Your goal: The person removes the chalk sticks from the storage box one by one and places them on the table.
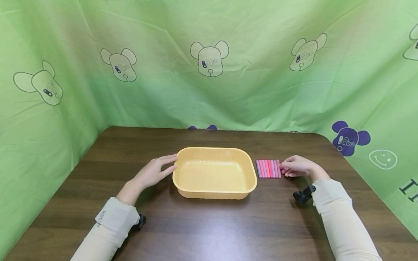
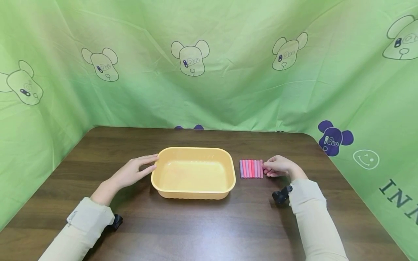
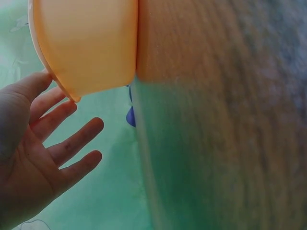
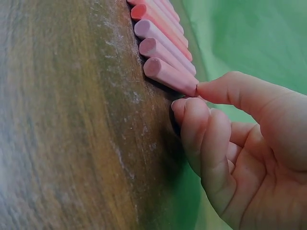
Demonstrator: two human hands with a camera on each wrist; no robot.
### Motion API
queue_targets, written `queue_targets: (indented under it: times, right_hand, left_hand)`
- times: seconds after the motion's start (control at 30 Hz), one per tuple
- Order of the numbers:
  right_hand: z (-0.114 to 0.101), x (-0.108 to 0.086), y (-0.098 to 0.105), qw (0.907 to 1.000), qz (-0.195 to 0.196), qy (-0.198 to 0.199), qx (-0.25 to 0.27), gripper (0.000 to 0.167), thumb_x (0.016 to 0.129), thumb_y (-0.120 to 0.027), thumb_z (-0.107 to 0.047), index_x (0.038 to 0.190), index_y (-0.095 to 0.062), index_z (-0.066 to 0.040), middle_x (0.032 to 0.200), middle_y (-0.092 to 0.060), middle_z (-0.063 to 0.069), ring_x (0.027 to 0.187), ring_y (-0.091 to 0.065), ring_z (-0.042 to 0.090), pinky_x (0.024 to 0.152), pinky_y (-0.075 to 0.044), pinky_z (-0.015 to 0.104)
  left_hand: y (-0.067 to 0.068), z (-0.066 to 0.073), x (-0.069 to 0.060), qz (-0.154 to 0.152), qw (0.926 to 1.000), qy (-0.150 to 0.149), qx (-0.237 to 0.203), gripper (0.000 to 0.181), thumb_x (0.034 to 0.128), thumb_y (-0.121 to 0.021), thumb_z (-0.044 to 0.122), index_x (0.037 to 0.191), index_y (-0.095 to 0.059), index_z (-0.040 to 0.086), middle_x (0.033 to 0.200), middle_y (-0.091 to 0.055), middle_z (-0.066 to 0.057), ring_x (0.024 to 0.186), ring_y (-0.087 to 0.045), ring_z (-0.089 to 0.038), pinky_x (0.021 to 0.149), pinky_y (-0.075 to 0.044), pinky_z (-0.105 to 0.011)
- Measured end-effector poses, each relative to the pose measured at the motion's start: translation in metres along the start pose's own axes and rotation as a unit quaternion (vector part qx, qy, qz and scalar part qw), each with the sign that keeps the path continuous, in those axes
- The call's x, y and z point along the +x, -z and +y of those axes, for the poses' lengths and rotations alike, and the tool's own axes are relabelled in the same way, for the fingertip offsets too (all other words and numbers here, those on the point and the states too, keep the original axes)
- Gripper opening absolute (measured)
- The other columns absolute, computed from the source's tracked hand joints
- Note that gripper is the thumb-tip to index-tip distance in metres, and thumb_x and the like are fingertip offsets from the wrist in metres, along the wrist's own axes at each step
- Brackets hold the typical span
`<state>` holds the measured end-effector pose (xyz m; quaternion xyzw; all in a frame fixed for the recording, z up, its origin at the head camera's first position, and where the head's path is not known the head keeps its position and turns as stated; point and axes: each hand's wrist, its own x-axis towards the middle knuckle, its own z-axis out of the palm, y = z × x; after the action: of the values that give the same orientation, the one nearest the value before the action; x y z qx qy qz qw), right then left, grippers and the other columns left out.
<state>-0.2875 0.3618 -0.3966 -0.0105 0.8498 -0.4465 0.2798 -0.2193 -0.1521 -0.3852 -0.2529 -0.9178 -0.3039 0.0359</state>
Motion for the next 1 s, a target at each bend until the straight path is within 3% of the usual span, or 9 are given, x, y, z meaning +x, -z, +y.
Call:
queue_targets:
  times: [0.4,0.6,0.67,0.9,1.0]
  right_hand:
    - [-0.006,-0.009,-0.001,0.9998,0.018,0.005,-0.003,0.023,0.095,-0.049,-0.016,0.102,-0.059,0.004,0.073,-0.062,-0.005,0.062,-0.058,0.001,0.057,-0.052,0.014]
    - [-0.017,-0.017,0.000,0.9986,0.019,0.049,-0.007,0.037,0.098,-0.041,-0.018,0.114,-0.050,0.014,0.081,-0.063,-0.005,0.066,-0.058,0.001,0.060,-0.052,0.015]
    - [-0.023,-0.020,0.000,0.9975,0.020,0.067,0.001,0.037,0.098,-0.041,-0.019,0.115,-0.049,0.014,0.083,-0.063,-0.006,0.068,-0.058,0.001,0.060,-0.052,0.016]
    - [-0.053,-0.032,-0.010,0.9914,0.031,0.123,0.033,0.017,0.099,-0.046,-0.024,0.098,-0.060,-0.013,0.086,-0.063,-0.004,0.070,-0.059,0.003,0.064,-0.054,0.019]
    - [-0.069,-0.035,-0.018,0.9884,0.042,0.143,0.030,0.015,0.098,-0.048,-0.026,0.096,-0.060,-0.017,0.085,-0.063,-0.006,0.071,-0.059,0.004,0.067,-0.055,0.022]
  left_hand:
    - [0.000,-0.001,0.001,-0.004,1.0000,0.005,-0.001,0.044,0.0941,-0.055,0.029,0.133,-0.053,0.007,0.141,-0.048,-0.011,0.132,-0.044,-0.030,0.108,-0.037,-0.048]
    - [-0.001,-0.001,0.001,-0.004,1.0000,0.004,-0.001,0.044,0.0939,-0.055,0.028,0.133,-0.053,0.007,0.141,-0.048,-0.011,0.132,-0.044,-0.030,0.108,-0.038,-0.048]
    - [-0.001,-0.001,0.001,-0.005,1.0000,0.007,-0.003,0.044,0.0939,-0.055,0.028,0.133,-0.053,0.007,0.142,-0.048,-0.011,0.132,-0.044,-0.029,0.108,-0.037,-0.048]
    - [0.001,0.001,0.002,-0.011,0.9999,0.003,0.002,0.045,0.0941,-0.055,0.028,0.133,-0.053,0.006,0.141,-0.048,-0.012,0.132,-0.044,-0.030,0.109,-0.037,-0.048]
    - [0.004,0.002,0.003,-0.016,0.9998,-0.007,0.012,0.044,0.0939,-0.055,0.027,0.132,-0.053,0.004,0.140,-0.049,-0.013,0.131,-0.045,-0.031,0.108,-0.037,-0.048]
